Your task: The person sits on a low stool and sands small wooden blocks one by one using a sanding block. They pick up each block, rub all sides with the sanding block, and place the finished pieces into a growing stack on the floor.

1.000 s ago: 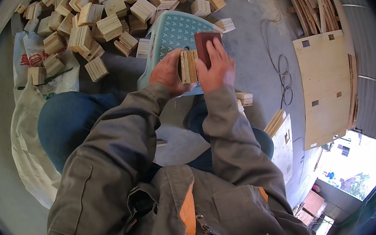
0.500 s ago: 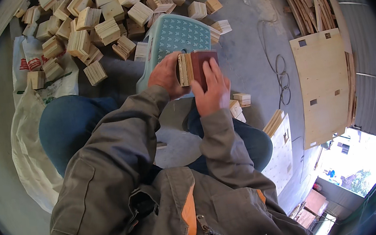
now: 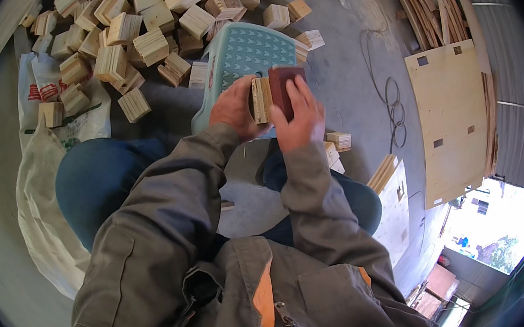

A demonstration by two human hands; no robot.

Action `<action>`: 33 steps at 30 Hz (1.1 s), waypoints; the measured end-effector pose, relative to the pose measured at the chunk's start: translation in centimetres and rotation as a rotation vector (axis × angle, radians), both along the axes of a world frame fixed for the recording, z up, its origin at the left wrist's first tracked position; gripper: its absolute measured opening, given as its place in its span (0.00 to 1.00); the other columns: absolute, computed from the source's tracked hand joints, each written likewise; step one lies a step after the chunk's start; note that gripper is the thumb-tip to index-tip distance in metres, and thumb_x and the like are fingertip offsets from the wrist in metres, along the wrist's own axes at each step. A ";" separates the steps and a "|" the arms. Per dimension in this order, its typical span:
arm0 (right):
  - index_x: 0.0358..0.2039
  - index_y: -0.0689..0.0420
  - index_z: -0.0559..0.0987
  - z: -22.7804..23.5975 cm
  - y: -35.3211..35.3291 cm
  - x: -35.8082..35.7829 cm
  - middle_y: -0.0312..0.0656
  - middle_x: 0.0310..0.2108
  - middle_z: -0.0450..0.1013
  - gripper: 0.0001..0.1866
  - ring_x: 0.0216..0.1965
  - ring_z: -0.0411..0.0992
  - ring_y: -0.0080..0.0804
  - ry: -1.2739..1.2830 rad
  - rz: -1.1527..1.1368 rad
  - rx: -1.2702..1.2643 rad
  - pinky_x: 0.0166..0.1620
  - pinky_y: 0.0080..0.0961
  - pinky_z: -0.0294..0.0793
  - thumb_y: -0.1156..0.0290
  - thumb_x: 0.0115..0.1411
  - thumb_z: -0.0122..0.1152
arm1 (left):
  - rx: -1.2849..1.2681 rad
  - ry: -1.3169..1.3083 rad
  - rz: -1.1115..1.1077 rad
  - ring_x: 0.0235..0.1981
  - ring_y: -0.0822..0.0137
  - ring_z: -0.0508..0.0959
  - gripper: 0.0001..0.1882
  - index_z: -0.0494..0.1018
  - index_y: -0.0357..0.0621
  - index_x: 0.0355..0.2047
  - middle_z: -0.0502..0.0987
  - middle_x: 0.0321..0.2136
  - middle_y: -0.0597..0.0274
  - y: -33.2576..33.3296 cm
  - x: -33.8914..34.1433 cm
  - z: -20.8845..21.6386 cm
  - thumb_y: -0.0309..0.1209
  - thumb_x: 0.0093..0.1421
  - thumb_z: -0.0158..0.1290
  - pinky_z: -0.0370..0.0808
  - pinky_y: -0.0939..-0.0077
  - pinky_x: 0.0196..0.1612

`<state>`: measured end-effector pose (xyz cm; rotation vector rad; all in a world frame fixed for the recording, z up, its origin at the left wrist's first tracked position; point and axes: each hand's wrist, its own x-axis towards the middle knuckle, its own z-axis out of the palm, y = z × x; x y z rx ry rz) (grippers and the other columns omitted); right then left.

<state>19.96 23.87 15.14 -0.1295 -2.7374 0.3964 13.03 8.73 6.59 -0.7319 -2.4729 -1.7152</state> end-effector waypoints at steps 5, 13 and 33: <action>0.66 0.53 0.79 0.0 1.3 -8.2 0.45 0.71 0.71 0.35 0.58 0.74 0.54 -0.118 -0.118 -0.007 0.63 0.44 0.73 0.59 0.58 0.75 | -0.025 -0.042 -0.020 0.57 0.42 0.79 0.57 0.61 0.49 0.69 0.76 0.58 0.49 -0.1 0.1 0.7 0.40 0.41 0.81 0.78 0.52 0.59; 0.66 0.54 0.78 -0.7 1.3 -5.8 0.46 0.72 0.70 0.36 0.59 0.74 0.55 -0.023 -0.024 0.011 0.64 0.45 0.72 0.62 0.57 0.76 | -0.028 -0.019 0.010 0.57 0.42 0.79 0.56 0.61 0.47 0.68 0.76 0.59 0.48 -0.1 0.3 0.8 0.41 0.41 0.80 0.78 0.52 0.59; 0.64 0.53 0.80 0.5 -1.8 0.3 0.45 0.70 0.72 0.35 0.56 0.74 0.55 0.018 0.049 -0.016 0.62 0.48 0.73 0.65 0.55 0.76 | 0.037 0.020 -0.007 0.58 0.40 0.78 0.53 0.63 0.47 0.67 0.76 0.58 0.45 0.1 -0.1 -0.4 0.42 0.43 0.78 0.76 0.52 0.62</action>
